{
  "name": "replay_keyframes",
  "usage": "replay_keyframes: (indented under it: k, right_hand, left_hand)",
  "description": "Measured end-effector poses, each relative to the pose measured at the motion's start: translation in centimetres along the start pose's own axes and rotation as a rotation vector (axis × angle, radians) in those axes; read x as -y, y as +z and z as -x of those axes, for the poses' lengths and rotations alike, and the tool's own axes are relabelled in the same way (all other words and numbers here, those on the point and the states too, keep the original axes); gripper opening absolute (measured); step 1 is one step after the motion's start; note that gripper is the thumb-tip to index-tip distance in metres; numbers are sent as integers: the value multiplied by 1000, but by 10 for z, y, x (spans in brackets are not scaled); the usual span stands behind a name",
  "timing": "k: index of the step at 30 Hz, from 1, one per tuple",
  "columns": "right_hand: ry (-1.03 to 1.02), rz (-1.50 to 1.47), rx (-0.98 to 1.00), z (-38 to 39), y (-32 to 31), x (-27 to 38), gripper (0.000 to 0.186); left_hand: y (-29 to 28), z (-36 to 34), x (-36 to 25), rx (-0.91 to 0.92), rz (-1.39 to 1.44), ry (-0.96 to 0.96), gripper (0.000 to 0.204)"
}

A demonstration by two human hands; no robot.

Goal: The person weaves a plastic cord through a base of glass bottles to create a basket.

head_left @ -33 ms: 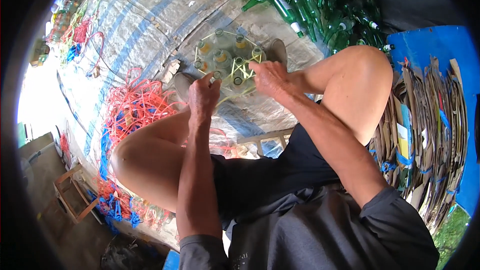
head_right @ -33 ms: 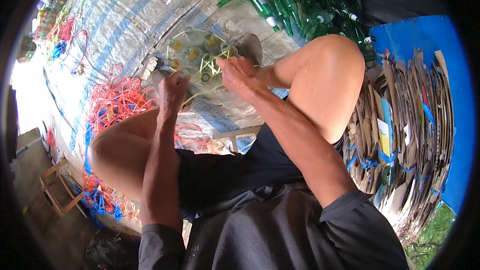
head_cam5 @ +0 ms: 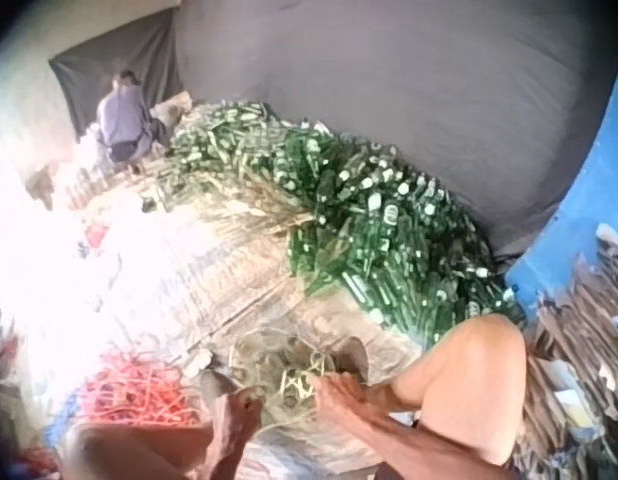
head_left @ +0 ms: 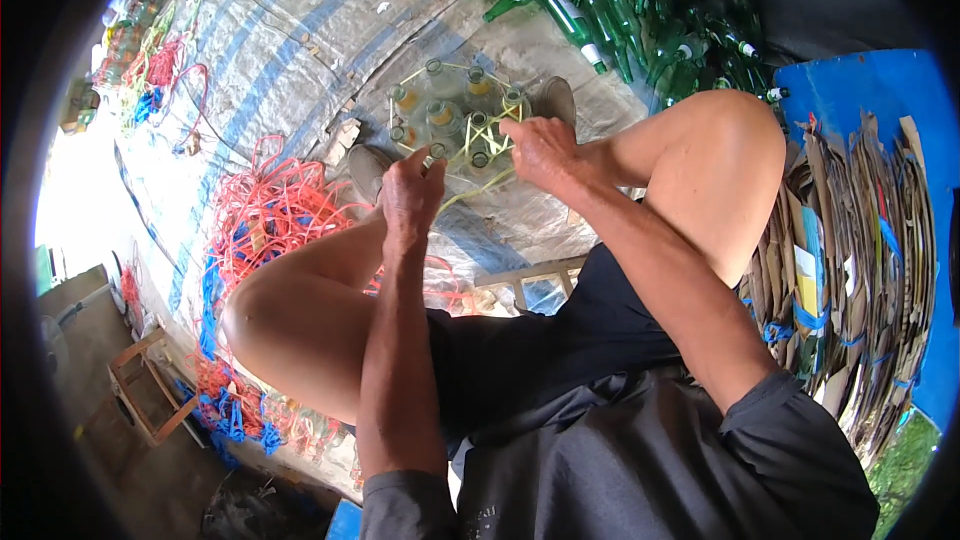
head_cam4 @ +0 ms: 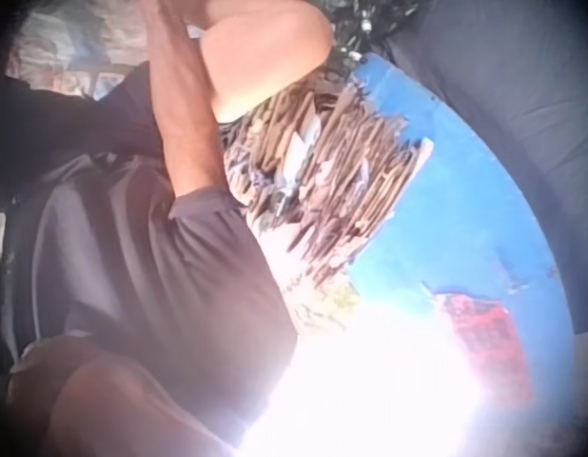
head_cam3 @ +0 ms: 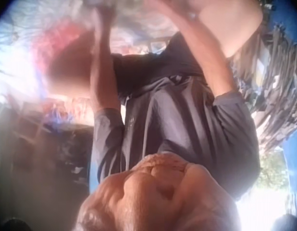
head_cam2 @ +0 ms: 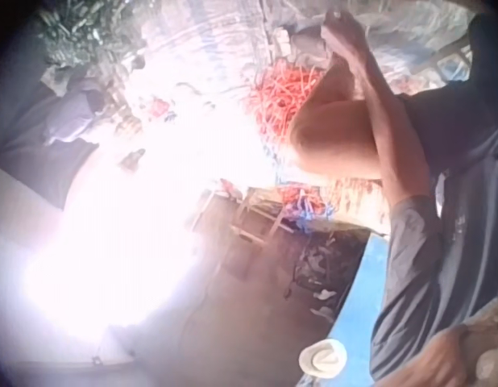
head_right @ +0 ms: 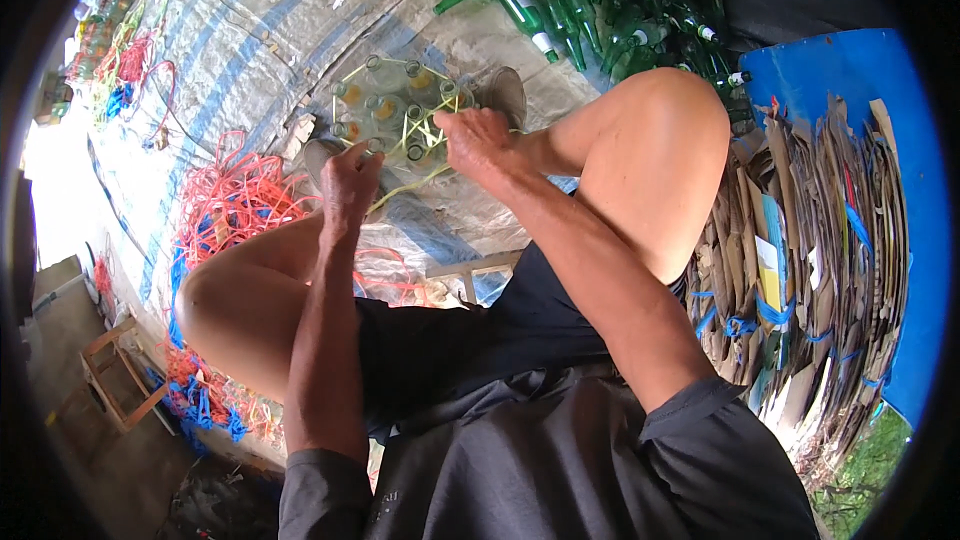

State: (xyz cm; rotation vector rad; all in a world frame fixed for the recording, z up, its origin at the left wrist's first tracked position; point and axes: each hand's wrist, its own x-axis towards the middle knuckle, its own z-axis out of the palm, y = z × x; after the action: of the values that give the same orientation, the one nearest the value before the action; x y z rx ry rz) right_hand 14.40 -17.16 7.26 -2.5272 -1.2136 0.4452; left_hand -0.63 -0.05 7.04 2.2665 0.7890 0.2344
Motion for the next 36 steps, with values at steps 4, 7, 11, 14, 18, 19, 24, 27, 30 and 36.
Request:
replay_keyframes:
  k: [4, 7, 11, 14, 18, 19, 24, 27, 30, 36]
  right_hand:
    - [-80, -1, -76, -14, -1, -25, 26]
    - [-52, 75, 39, -31, -17, -18, 29]
    - [-28, 70, 27, -40, -27, -19, 28]
    - [3, 56, 80, -35, -27, -15, 30]
    - [1, 48, 100, -22, -35, 14, 39]
    - [-45, 31, -24, -18, -35, 15, 43]
    - [-236, 44, -71, -8, -21, 21, 64]
    - [-220, 124, -36, -11, -15, 26, 61]
    - [-200, 136, -46, -11, -13, 31, 60]
    - [-193, 64, -93, -9, -5, 27, 60]
  left_hand:
    - [21, 19, -19, -37, -13, -52, 33]
    - [26, 27, -28, -59, -43, -75, 33]
    - [29, 27, -45, 49, -89, -135, 34]
    - [31, 26, -38, -60, -24, -25, 32]
    - [25, 28, -27, -34, -71, -10, 29]
    - [25, 26, -31, -27, -70, -2, 29]
    - [22, 19, -38, 77, -192, 89, 25]
    - [16, 16, -35, 141, -286, 90, 22]
    - [8, 11, -39, 180, -407, 157, 21]
    - [-9, -2, -69, 326, -641, 298, 16]
